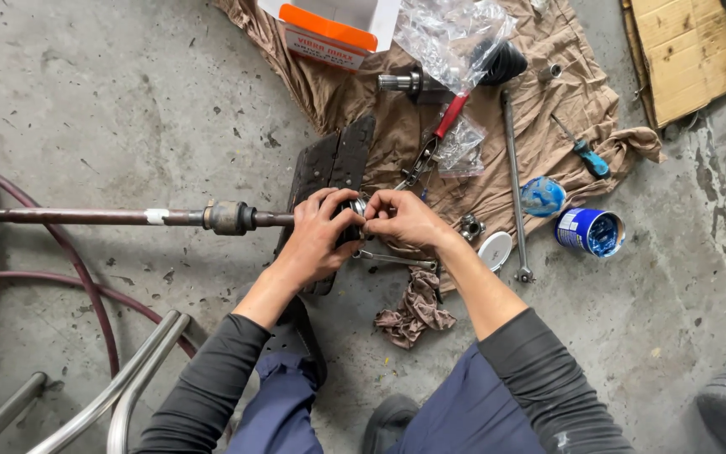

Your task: Repairing a constant velocity axle by installing a new boot and securing it with clamps.

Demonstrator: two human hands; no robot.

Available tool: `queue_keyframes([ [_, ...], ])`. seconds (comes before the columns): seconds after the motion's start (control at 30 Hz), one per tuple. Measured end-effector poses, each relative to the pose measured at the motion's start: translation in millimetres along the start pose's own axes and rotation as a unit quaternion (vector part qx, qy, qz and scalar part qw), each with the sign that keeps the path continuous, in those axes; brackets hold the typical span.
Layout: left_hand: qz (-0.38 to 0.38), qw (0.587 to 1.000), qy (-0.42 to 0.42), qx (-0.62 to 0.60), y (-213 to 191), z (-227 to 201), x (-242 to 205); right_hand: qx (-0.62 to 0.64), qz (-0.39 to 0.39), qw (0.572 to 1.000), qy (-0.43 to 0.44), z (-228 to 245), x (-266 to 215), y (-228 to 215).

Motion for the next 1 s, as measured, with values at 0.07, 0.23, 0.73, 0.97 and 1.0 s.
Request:
queue_keyframes([
  [0.07,0.006,1.000,-0.004,0.001,1,0,-2,-0.004,0.000,1.000,-0.008,-2,2,2],
  [0.23,0.022,1.000,-0.014,0.009,5,4,-1,-0.029,-0.014,0.999,-0.028,-13,10,2],
  [0.73,0.015,1.000,0.006,0.006,3,1,-1,-0.030,-0.014,0.995,-0.090,-16,17,-4],
  [0.97,0.035,0.999,0.017,0.005,1,-1,-3,0.022,0.029,0.999,-0.026,-20,23,-8],
  [1.0,0.033,0.999,0.023,0.015,2,0,-3,0.012,0.035,0.999,-0.039,-17,20,-8],
])
Point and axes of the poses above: each hand's wrist, its own x-axis towards the middle knuckle, its own y-axis out of the palm, z = x × y, the point moved 3 cm from there along x, towards the middle knuckle, and after that the axes turned 1 degree about x, right-handed, at the moved point
